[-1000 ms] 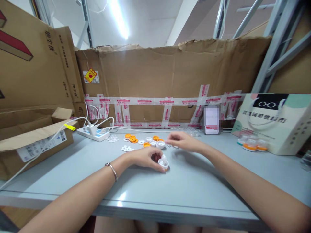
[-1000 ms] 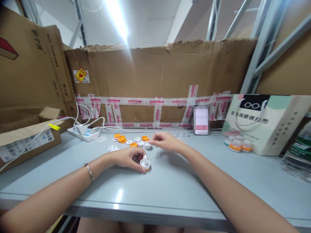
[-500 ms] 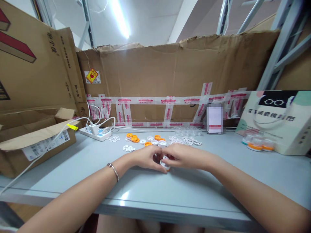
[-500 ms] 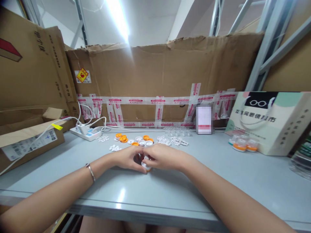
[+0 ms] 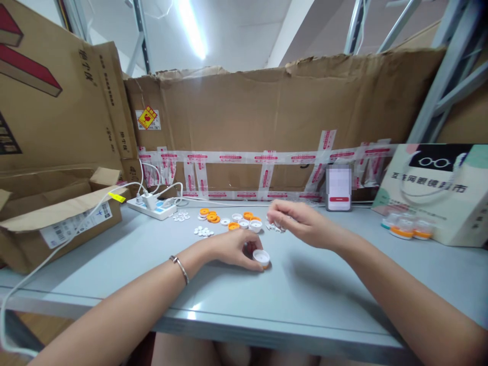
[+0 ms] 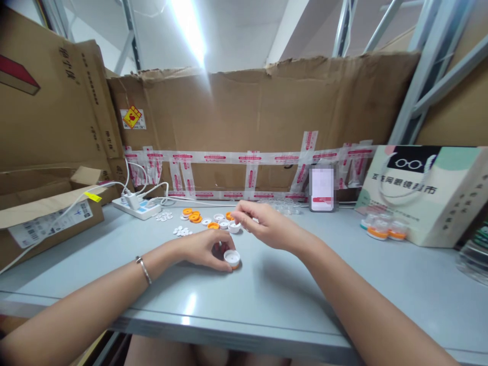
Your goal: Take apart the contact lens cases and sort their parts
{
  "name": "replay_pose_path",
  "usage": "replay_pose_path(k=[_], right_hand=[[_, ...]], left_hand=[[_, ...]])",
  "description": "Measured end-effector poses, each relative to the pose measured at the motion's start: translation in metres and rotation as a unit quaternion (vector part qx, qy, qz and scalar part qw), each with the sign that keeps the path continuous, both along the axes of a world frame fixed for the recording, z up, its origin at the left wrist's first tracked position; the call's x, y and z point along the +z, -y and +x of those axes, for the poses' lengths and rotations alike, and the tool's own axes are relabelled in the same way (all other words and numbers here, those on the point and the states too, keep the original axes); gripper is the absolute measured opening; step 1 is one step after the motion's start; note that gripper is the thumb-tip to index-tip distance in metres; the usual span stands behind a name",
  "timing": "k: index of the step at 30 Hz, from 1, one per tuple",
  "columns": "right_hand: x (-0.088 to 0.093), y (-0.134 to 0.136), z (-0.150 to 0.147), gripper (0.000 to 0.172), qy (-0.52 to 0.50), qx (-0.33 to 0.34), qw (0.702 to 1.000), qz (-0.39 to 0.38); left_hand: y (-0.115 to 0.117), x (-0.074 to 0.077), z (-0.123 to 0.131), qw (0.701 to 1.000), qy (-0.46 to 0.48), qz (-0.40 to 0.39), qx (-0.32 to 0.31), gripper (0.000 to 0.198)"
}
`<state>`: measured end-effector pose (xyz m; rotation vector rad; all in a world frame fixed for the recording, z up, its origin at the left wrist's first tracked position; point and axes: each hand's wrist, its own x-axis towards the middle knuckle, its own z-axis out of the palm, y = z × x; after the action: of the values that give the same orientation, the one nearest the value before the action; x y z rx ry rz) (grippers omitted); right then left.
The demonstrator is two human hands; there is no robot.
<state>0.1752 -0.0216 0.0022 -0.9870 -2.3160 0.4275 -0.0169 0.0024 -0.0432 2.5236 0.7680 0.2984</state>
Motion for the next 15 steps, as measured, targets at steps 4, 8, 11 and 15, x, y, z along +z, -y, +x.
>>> replay_pose_path(k=[4,8,11,15], right_hand=[[-0.013,-0.012,0.000,0.023,0.037,-0.015,0.999,-0.033],[-0.023,-0.018,0.000,0.017,0.006,-0.025,0.998,-0.062],[-0.026,-0.018,-0.001,0.013,-0.044,-0.011,0.995,-0.092],[-0.029,-0.020,-0.006,0.020,-0.147,0.044,0.973,-0.172]], left_hand=[[0.001,-0.001,0.001,0.999,0.015,0.050,-0.004,0.030],[-0.002,-0.001,0.000,0.997,0.019,0.076,-0.012,0.031],[-0.005,0.001,-0.002,0.997,0.045,0.068,-0.009,0.043],[-0.006,0.007,0.000,0.985,0.155,0.041,0.058,0.031]])
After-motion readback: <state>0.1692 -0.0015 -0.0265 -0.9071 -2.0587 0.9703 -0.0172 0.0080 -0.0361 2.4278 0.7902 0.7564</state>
